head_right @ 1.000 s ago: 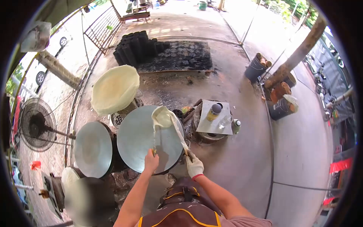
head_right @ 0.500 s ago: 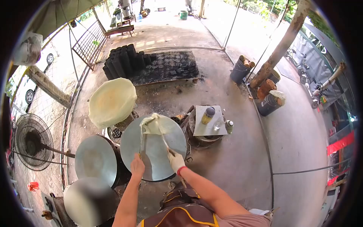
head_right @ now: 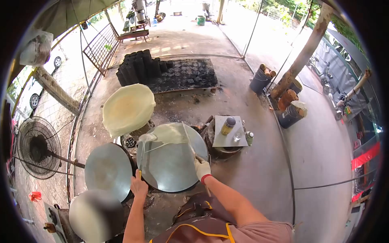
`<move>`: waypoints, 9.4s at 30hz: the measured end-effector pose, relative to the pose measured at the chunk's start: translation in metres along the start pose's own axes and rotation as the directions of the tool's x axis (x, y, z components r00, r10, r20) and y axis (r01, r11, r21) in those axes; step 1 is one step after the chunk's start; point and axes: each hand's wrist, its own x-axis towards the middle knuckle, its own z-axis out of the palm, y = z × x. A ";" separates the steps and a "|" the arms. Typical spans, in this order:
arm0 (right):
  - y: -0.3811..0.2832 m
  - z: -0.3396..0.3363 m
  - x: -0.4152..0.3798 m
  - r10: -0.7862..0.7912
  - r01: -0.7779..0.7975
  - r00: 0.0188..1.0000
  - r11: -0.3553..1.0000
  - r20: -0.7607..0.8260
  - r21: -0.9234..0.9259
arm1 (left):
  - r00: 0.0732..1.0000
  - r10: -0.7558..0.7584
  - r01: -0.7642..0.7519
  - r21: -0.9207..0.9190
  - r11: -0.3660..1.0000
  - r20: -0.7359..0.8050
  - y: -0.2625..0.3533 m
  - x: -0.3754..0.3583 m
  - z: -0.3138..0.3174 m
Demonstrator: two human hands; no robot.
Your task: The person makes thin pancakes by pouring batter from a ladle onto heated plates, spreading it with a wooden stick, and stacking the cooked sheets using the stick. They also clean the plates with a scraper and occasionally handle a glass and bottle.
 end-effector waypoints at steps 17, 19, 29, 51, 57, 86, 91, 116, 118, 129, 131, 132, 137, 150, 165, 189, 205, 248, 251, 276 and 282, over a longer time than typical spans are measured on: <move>-0.044 -0.012 0.013 0.258 -0.108 0.844 0.941 0.471 -0.322 | 0.999 -0.053 0.054 -0.107 0.993 0.003 -0.038 -0.108 -0.033; 0.005 -0.040 0.048 0.157 -0.049 0.895 0.965 0.417 -0.257 | 0.997 -0.074 0.069 -0.131 0.989 -0.032 -0.044 -0.125 -0.031; -0.039 -0.034 0.071 0.263 -0.049 0.809 0.921 0.526 -0.386 | 0.929 -0.361 0.244 -0.867 0.434 0.080 0.007 -0.154 0.009; -0.046 -0.092 0.165 0.577 0.127 0.384 0.740 0.721 -0.660 | 0.834 -0.548 0.430 -0.538 0.725 -0.072 0.114 -0.219 0.030; -0.076 -0.005 0.174 0.291 -0.027 0.710 0.921 0.642 -0.388 | 0.844 -0.537 0.517 -0.292 0.805 0.014 0.152 -0.263 0.026; 0.006 -0.123 0.008 0.426 -0.262 0.561 0.904 0.709 -0.337 | 0.966 -0.255 0.205 -0.464 0.862 -0.047 0.106 -0.311 0.001; 0.057 -0.115 -0.113 0.513 -0.556 0.721 0.829 0.465 -0.053 | 0.956 -0.266 0.254 -0.805 0.537 0.125 0.070 -0.300 -0.030; 0.150 0.040 -0.192 -0.004 0.042 0.995 0.921 0.097 -0.388 | 0.827 -0.343 0.145 -0.758 -0.636 0.446 -0.039 -0.460 -0.072; 0.136 0.006 -0.184 -0.043 0.091 0.993 0.876 0.112 -0.473 | 0.837 -0.323 0.140 -0.744 -0.653 0.441 -0.030 -0.457 -0.074; 0.132 -0.086 -0.144 -0.007 0.157 0.942 0.893 0.335 -0.422 | 0.904 -0.223 0.151 -0.762 -0.630 0.364 0.050 -0.429 -0.055; 0.121 -0.107 -0.107 -0.030 0.181 0.939 0.890 0.342 -0.419 | 0.901 -0.231 0.144 -0.755 -0.640 0.367 0.080 -0.421 -0.051; 0.107 -0.113 -0.091 -0.023 0.175 0.931 0.904 0.365 -0.390 | 0.900 -0.234 0.140 -0.752 -0.645 0.368 0.095 -0.415 -0.049; 0.099 -0.161 -0.073 -0.046 0.447 0.776 0.745 0.629 -0.496 | 0.947 -0.159 0.036 -0.583 -0.812 0.280 0.155 -0.398 -0.061; 0.068 -0.225 -0.030 0.000 0.551 0.694 0.644 0.720 -0.530 | 0.833 -0.328 -0.024 -0.563 -0.826 0.445 0.211 -0.365 -0.045; 0.036 -0.134 -0.021 -0.008 0.090 0.931 0.974 0.365 -0.208 | 0.809 -0.158 0.337 -0.665 -0.666 0.567 0.160 -0.351 -0.043; 0.073 -0.105 0.120 -0.293 0.622 0.618 0.750 0.729 -0.225 | 0.696 -0.118 0.426 -0.540 -0.726 0.708 0.227 -0.329 0.001; 0.064 -0.135 -0.048 0.427 -0.449 0.775 0.891 0.466 -0.069 | 0.777 -0.424 0.562 -0.817 0.132 0.465 0.214 -0.197 0.042; 0.005 0.246 -0.102 0.114 -0.113 0.933 0.993 0.340 -0.021 | 0.933 -0.181 0.353 -0.889 0.292 0.311 -0.141 0.011 -0.055; 0.015 0.272 -0.118 -0.073 0.198 0.967 0.817 0.243 -0.541 | 0.984 -0.141 0.180 -0.593 0.785 0.111 -0.190 0.033 -0.028; -0.019 0.390 -0.122 0.085 0.008 0.975 0.911 0.205 -0.413 | 0.995 -0.101 0.101 -0.019 0.995 -0.010 -0.337 0.049 -0.129; 0.012 0.373 -0.085 0.039 -0.039 0.963 0.999 0.265 -0.007 | 0.987 -0.140 0.140 -0.001 0.990 -0.078 -0.372 0.035 -0.142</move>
